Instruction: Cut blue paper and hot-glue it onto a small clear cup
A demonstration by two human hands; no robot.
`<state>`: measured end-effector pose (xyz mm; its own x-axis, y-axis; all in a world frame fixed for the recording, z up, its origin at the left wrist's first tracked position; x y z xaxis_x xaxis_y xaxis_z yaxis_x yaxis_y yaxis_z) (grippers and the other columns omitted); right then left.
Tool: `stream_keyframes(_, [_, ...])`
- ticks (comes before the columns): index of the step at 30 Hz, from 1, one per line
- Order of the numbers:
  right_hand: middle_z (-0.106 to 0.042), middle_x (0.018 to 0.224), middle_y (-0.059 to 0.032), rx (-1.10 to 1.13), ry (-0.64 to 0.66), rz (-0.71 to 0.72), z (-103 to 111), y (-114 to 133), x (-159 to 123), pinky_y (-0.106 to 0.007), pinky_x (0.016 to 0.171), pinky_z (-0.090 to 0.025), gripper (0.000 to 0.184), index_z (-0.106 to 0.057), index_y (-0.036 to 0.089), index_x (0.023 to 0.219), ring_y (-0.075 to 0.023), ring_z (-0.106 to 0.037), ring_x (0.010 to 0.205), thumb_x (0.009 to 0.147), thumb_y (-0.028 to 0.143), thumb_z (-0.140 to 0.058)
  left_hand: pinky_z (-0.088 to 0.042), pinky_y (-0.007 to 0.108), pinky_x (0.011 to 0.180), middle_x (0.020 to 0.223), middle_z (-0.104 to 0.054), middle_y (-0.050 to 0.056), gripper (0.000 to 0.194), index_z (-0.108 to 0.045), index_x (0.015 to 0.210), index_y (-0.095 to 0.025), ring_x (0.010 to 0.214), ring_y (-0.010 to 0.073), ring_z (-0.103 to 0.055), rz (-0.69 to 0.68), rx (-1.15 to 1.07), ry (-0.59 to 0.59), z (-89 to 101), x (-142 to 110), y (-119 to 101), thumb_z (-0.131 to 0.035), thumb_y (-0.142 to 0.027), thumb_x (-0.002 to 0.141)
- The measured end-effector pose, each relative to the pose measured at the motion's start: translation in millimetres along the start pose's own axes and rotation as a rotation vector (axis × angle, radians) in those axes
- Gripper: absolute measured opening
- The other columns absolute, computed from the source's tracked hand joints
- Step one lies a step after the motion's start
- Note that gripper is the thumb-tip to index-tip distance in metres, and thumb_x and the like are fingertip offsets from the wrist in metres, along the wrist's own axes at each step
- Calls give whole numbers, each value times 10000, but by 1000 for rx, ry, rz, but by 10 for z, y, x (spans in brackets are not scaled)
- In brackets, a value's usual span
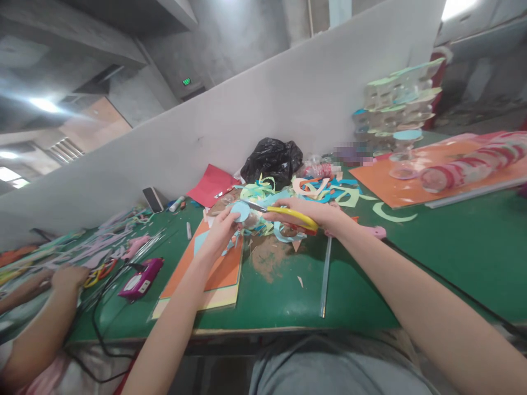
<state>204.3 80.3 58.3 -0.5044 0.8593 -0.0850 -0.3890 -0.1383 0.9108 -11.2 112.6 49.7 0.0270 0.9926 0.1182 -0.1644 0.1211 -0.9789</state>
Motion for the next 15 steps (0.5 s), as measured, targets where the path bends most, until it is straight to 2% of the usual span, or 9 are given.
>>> stream_keyframes(5, [-494,560,51,-17,-20,5,-77,176,-49,-196,334,-276,475,-477,223,837,-78,-405,378,865,674,-624,-418,200,593,818,-599,-12,190,-641,908,-191,652,84,-552,22,-64,19,-58,-6,48,-683,-308,766])
stream_keyframes(8, [-460,527,61,-39,-56,-3,-73,193,-35,-209,339,-288,487,-441,227,807,-83,-393,363,881,685,-589,-440,201,622,819,-616,-10,208,-646,919,-191,654,83,-558,19,-48,52,-112,-27,46,-695,-336,778])
stream_keyframes(11, [-470,563,63,-68,-91,-46,-46,147,-35,-215,375,-297,433,-467,231,891,-90,-404,399,902,648,-583,-440,202,621,791,-622,-12,232,-663,958,-194,646,88,-554,26,-11,71,-146,-45,46,-694,-354,793])
stream_keyframes(15, [-487,601,46,-104,-170,-123,39,73,-79,-228,442,-320,344,-528,234,1043,-119,-453,486,979,568,-473,-439,210,620,829,-647,1,261,-679,1004,-190,651,92,-555,7,-29,55,-135,-24,47,-690,-330,784])
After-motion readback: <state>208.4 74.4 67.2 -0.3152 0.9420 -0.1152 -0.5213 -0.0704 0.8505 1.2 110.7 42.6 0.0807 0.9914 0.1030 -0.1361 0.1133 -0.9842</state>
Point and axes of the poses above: each hand's wrist, its own x-axis towards the middle knuckle, its own z-axis out of the back of the hand, y = z × x, the point moved 8 cm from there along x, towards the middle knuckle
